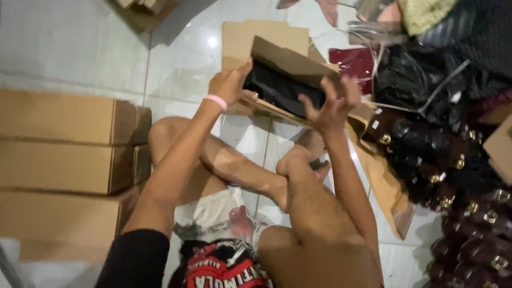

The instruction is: The person sits on the floor and packs brown sandals into small cardboard boxes. They place each pair into a box, close the lid, and stack the finished boxes to the side. The process is repeated for multiple pairs of sandals.

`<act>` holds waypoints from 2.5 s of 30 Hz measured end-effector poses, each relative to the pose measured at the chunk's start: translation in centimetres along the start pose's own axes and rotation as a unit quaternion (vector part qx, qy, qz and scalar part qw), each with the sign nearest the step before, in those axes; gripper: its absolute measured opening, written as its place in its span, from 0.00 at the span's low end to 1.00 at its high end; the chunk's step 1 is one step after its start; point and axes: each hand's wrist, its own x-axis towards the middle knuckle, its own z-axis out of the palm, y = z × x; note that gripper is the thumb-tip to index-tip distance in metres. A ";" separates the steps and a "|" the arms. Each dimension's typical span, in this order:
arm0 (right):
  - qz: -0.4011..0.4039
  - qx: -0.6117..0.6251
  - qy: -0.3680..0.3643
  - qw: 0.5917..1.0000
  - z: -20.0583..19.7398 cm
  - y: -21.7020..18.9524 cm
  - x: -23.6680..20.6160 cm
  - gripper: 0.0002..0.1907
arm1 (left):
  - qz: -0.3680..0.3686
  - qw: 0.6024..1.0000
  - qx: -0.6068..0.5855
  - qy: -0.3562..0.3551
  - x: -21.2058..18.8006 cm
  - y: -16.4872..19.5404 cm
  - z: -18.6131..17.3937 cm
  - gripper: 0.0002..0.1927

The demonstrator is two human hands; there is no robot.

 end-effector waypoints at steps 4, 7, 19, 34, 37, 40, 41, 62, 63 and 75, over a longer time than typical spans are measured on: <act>-0.087 -0.023 -0.090 0.992 1.6 -0.2 11.6 0.46 | -0.041 0.999 -0.007 -0.013 0.2 0.1 0.5 0.52; -0.131 0.030 -0.237 0.962 2.4 -0.6 15.5 0.37 | -0.041 0.999 0.010 -0.025 0.3 0.4 0.4 0.52; -0.118 0.155 -0.448 0.872 -1.0 -2.3 3.8 0.34 | 0.022 0.976 -0.094 0.196 -2.9 0.3 2.6 0.49; -0.112 0.141 -0.407 0.896 -1.5 -0.9 -0.4 0.35 | 0.430 0.867 0.174 0.182 -1.6 1.2 3.4 0.06; -0.125 0.152 -0.382 0.903 -1.9 -0.8 -0.7 0.35 | 0.456 0.867 0.120 0.160 -2.0 0.4 3.4 0.10; -0.145 0.124 -0.314 0.930 -2.1 -1.0 -1.7 0.29 | 0.454 0.854 0.149 0.206 -2.8 -0.5 4.3 0.14; -0.146 0.107 -0.292 0.939 -2.1 -1.1 -2.3 0.26 | 0.450 0.844 0.177 0.232 -3.2 -0.7 4.9 0.16; 0.067 0.234 -0.180 0.953 0.1 2.4 -7.4 0.42 | 0.109 0.960 -0.120 0.229 -3.8 -3.6 7.1 0.15; 0.082 0.246 -0.173 0.950 0.4 2.4 -7.7 0.41 | 0.100 0.954 -0.163 0.229 -3.8 -3.5 7.4 0.18; 0.019 0.169 -0.204 0.964 -1.3 3.7 -6.0 0.34 | 0.136 0.947 0.056 0.284 -6.0 0.9 5.6 0.24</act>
